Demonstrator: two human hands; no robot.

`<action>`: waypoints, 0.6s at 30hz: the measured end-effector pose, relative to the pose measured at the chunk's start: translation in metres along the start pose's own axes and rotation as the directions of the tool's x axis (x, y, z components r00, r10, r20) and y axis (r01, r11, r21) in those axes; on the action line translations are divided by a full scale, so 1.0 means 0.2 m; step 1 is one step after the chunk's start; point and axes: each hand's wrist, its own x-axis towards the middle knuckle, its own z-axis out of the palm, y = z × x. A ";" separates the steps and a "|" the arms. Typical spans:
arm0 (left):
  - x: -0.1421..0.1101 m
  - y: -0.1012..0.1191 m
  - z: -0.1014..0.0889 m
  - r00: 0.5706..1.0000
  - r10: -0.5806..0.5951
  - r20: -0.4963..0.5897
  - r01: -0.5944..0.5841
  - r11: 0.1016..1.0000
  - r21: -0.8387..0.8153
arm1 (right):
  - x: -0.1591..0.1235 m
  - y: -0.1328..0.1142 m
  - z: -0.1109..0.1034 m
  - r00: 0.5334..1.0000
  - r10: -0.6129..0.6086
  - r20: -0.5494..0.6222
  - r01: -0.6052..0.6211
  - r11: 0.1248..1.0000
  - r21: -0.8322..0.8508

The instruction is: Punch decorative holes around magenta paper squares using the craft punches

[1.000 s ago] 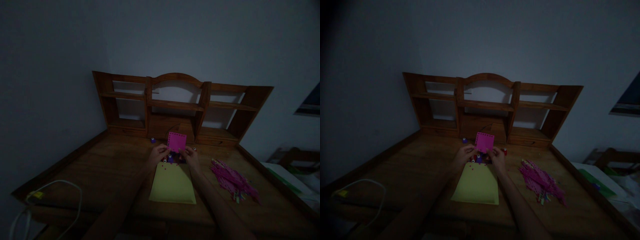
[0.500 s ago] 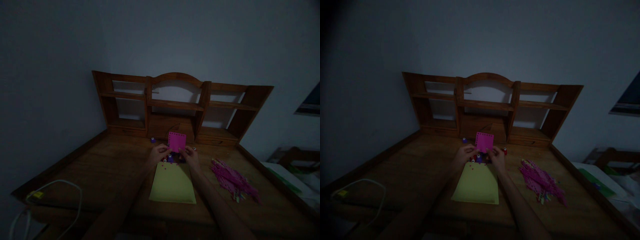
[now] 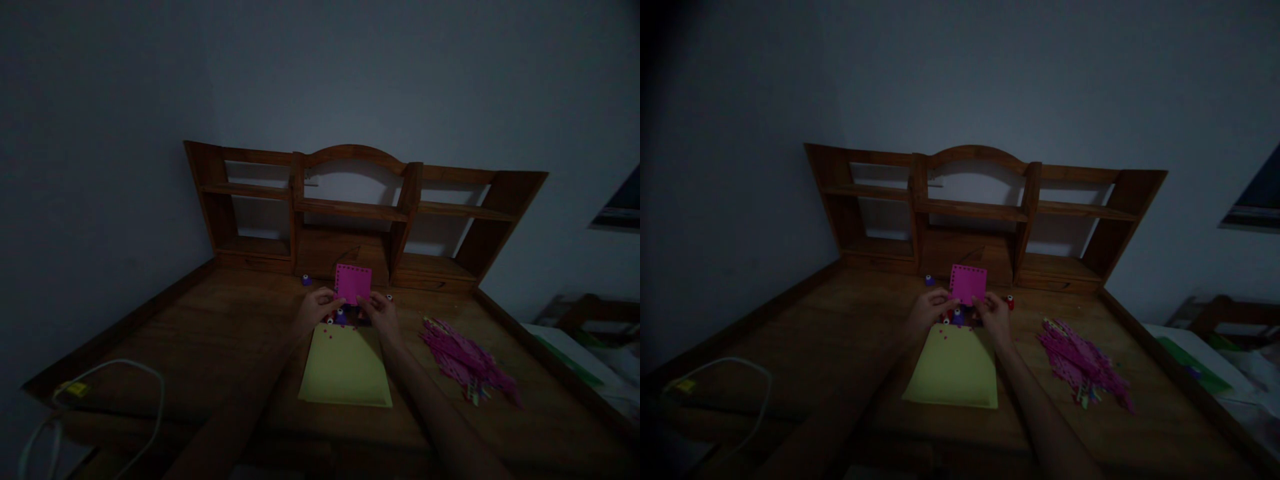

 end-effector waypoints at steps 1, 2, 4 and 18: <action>0.00 0.00 0.00 1.000 -0.006 0.000 0.006 1.000 -0.003 | 0.00 0.00 0.00 1.000 -0.002 0.008 0.002 1.000 0.002; 0.00 0.00 0.00 1.000 -0.007 0.001 0.007 1.000 -0.003 | -0.01 -0.01 0.00 1.000 -0.005 0.018 0.005 1.000 0.006; 0.00 -0.01 0.00 1.000 0.002 0.006 -0.002 1.000 0.005 | -0.01 -0.02 0.01 0.999 -0.010 0.045 0.009 1.000 0.016; 0.04 0.00 -0.04 0.941 0.066 -0.331 -0.056 0.998 0.041 | -0.09 -0.33 -0.01 0.894 -0.374 -0.248 0.325 0.921 -0.216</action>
